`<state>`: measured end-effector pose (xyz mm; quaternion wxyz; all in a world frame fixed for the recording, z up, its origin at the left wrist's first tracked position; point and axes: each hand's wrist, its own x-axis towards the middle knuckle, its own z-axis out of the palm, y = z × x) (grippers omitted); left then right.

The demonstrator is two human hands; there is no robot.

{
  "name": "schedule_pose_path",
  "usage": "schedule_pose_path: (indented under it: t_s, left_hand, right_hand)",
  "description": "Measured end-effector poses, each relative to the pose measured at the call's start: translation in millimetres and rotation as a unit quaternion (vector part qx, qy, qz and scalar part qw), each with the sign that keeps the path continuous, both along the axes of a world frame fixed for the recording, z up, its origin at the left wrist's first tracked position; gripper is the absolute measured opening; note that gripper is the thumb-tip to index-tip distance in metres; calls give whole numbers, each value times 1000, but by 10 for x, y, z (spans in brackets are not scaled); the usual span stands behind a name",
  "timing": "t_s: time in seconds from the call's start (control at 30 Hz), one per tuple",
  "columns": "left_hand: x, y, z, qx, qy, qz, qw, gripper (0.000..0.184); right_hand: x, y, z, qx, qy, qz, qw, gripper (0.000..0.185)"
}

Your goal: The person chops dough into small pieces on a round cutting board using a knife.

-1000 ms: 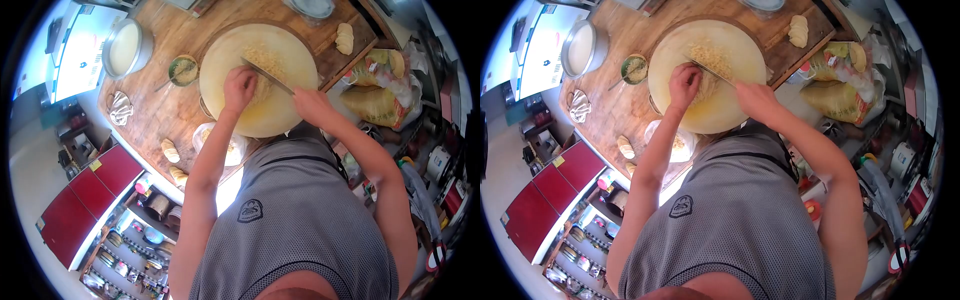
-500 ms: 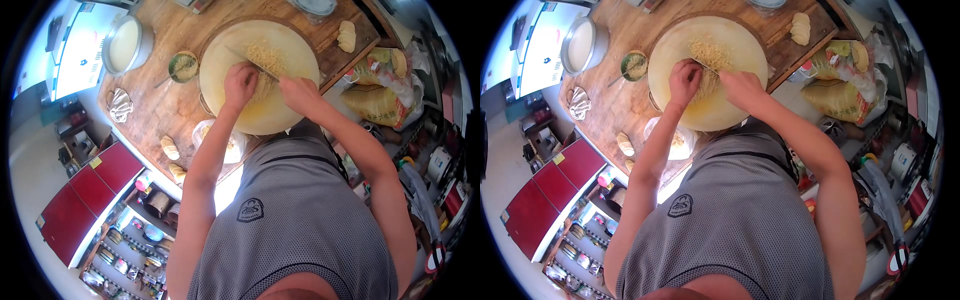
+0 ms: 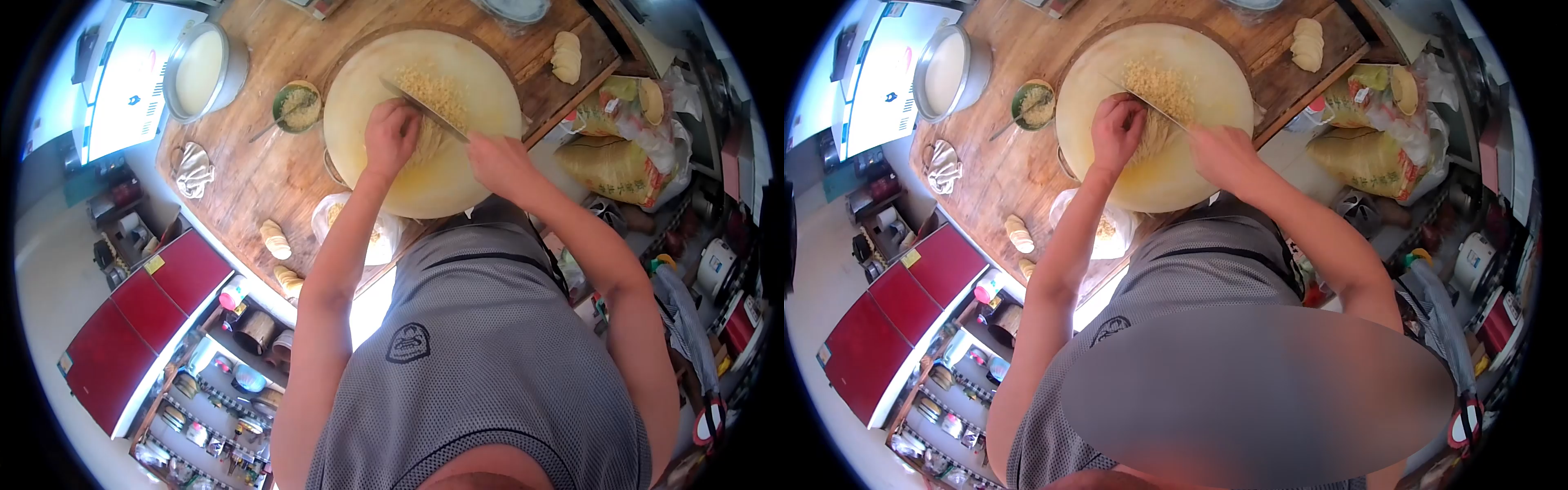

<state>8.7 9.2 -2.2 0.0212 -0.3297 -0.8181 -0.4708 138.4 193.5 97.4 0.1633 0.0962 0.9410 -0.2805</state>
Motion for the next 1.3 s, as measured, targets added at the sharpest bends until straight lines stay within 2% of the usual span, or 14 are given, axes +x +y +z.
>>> schedule_pose_path:
  t_s: [0.1,0.17,0.27,0.5,0.57,0.67,0.93,1.07,1.3]
  left_hand:
    - [-25,-14,0,-6,-9,-1,1000,10]
    - [-46,-9,-15,-8,47,-14,999,8]
    - [-25,-35,-8,-19,18,-7,1000,8]
    - [-36,-38,30,25,8,-20,999,11]
    - [-5,-42,111,28,37,1,999,13]
    - [-11,-50,59,12,50,-28,998,13]
    - [-23,-47,38,-7,47,-28,998,12]
    - [-32,-22,41,0,57,-30,998,11]
    - [-3,-42,19,-9,36,-16,999,10]
  right_hand:
    - [-206,-70,-114,17,24,27,999,16]
    - [-224,-57,-61,16,22,17,999,18]
    - [-20,-12,-107,30,-6,12,999,18]
    - [364,233,110,47,-23,11,999,19]
    - [363,210,202,36,40,8,998,14]
    - [334,115,353,28,38,11,999,13]
    - [-117,-69,-120,11,30,14,999,14]
    - [-219,-60,-80,21,5,19,1000,17]
    - [323,176,190,18,-29,4,999,18]
